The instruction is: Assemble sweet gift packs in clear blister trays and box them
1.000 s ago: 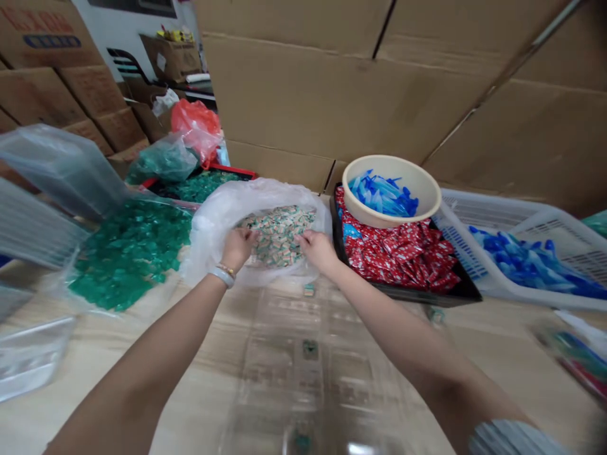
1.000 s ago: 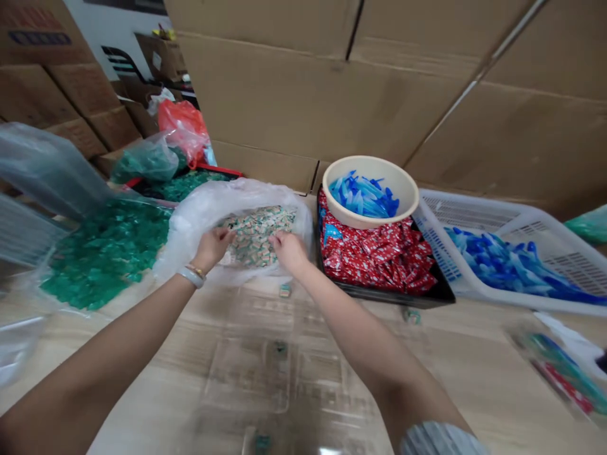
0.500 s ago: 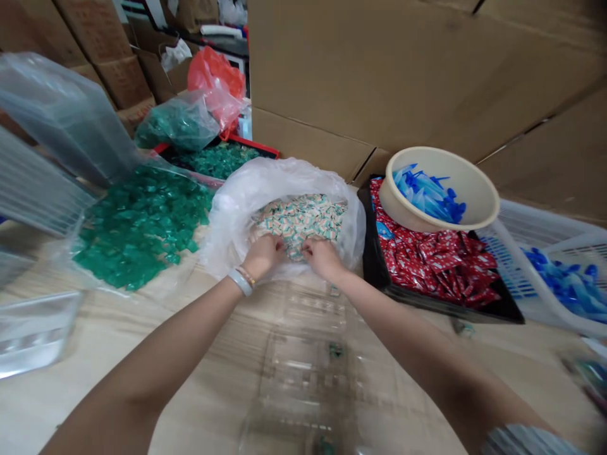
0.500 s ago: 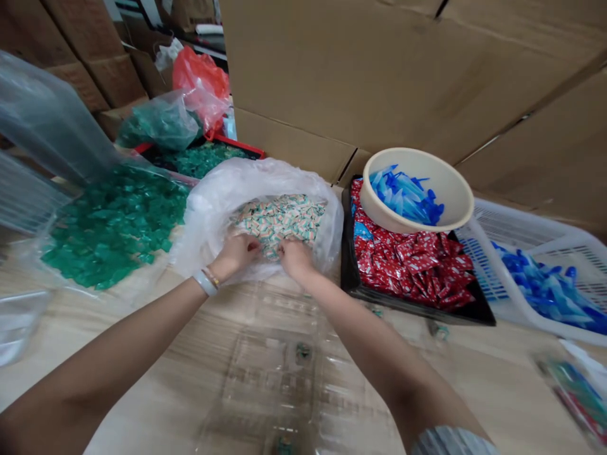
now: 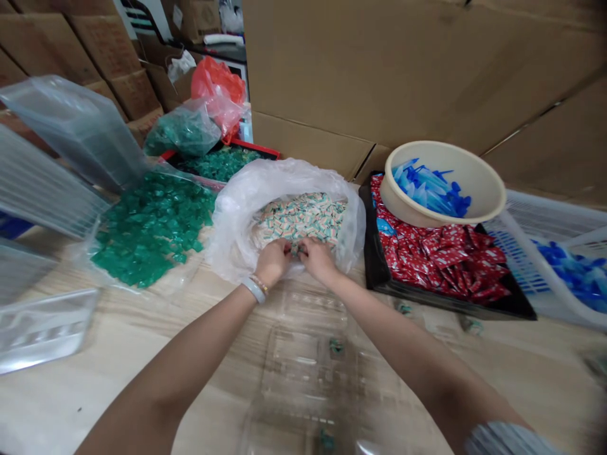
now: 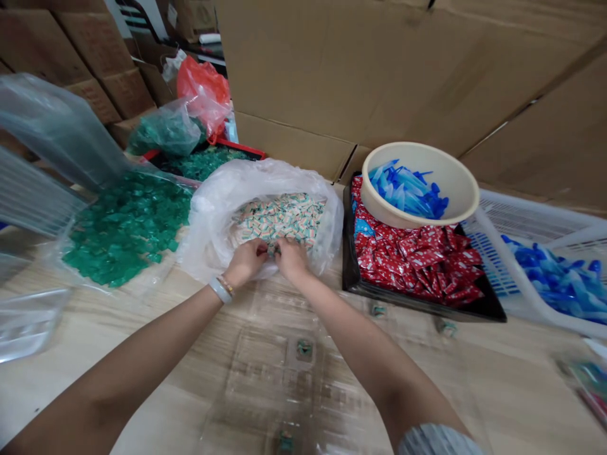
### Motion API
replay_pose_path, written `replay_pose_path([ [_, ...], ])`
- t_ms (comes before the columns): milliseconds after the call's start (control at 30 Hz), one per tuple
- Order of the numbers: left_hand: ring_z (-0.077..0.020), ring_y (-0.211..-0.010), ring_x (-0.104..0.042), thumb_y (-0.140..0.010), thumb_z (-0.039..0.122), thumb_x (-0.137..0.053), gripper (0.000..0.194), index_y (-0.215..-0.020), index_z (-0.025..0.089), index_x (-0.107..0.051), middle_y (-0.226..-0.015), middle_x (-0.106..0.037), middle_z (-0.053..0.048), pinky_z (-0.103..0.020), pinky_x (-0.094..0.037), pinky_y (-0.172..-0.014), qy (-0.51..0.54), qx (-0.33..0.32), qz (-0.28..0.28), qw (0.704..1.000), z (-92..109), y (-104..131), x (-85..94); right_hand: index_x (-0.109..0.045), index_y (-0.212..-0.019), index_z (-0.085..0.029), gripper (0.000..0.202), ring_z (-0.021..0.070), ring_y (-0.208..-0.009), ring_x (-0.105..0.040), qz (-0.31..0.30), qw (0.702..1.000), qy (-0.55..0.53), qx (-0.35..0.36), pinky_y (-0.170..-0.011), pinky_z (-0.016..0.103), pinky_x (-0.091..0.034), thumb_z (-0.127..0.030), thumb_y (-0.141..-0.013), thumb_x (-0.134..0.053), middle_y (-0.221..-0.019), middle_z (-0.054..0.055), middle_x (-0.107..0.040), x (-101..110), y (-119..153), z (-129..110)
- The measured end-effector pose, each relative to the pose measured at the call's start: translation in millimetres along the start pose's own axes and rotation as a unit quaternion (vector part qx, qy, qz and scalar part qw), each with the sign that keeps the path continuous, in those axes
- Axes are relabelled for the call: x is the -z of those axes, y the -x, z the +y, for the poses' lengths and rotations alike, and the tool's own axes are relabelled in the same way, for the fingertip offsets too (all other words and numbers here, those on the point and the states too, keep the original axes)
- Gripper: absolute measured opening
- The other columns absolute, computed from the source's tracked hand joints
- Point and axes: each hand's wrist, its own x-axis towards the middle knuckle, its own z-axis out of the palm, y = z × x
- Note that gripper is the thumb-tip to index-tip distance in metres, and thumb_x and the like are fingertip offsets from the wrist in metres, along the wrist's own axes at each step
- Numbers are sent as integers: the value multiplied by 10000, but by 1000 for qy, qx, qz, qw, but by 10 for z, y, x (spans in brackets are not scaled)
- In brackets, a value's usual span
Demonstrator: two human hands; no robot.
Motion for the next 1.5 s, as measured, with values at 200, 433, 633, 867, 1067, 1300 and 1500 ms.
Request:
replay_pose_path([
  [200,-152,-744,-573,-753,163,-495,169,-853,151,-630,-832,-643,-64,-236,-420,-683,-29,-34,14,999,11,22,20,-630,-851,-186,151,179,-866,-520,-4,997,20,71,-749,282,-365,-151,-763,-512,-914,62,-595,69,9,17],
  [433,-171,-728,-584,-769,217,-489,177,-799,157,-653,-797,-651,-74,-242,-409,-637,-91,22,25,995,64,27,18,-604,-658,-156,45,127,-708,-504,-8,996,-87,12,-648,227,-362,-142,-695,-584,-706,9,-563,43,-88,223],
  [633,-176,-744,-605,-782,211,-473,201,-821,165,-664,-809,-675,-81,-238,-406,-638,-85,52,20,995,125,-11,28,-638,-692,-169,102,132,-675,-515,-56,990,-131,-23,-655,245,-359,-180,-728,-542,-662,1,-590,3,-157,198],
  [867,-169,-698,-596,-797,253,-482,218,-784,139,-668,-747,-669,-87,-237,-398,-615,-78,26,-19,996,125,-19,47,-658,-719,-191,134,222,-908,-504,13,997,67,-28,-773,328,-322,-254,-753,-545,-854,71,-638,-52,-21,-17],
  [1067,-160,-779,-571,-723,183,-577,194,-901,121,-624,-893,-632,-94,-227,-408,-656,-76,38,8,996,153,-38,-42,-662,-773,-207,138,200,-928,-497,-23,999,42,-4,-777,295,-323,-231,-777,-526,-883,58,-637,23,-4,22],
  [1300,-171,-782,-554,-755,146,-524,141,-873,141,-600,-849,-603,-70,-255,-421,-708,-120,-91,1,989,112,74,72,-630,-994,-196,242,191,-905,-495,-7,998,-23,54,-807,302,-340,-204,-766,-550,-936,59,-616,77,84,125],
  [1500,-163,-805,-550,-778,170,-516,154,-879,140,-629,-840,-599,-59,-248,-422,-737,-91,-137,-46,985,-17,41,105,-673,-845,-194,160,198,-910,-487,-14,997,-23,71,-815,312,-337,-203,-777,-529,-864,64,-614,-13,38,74],
])
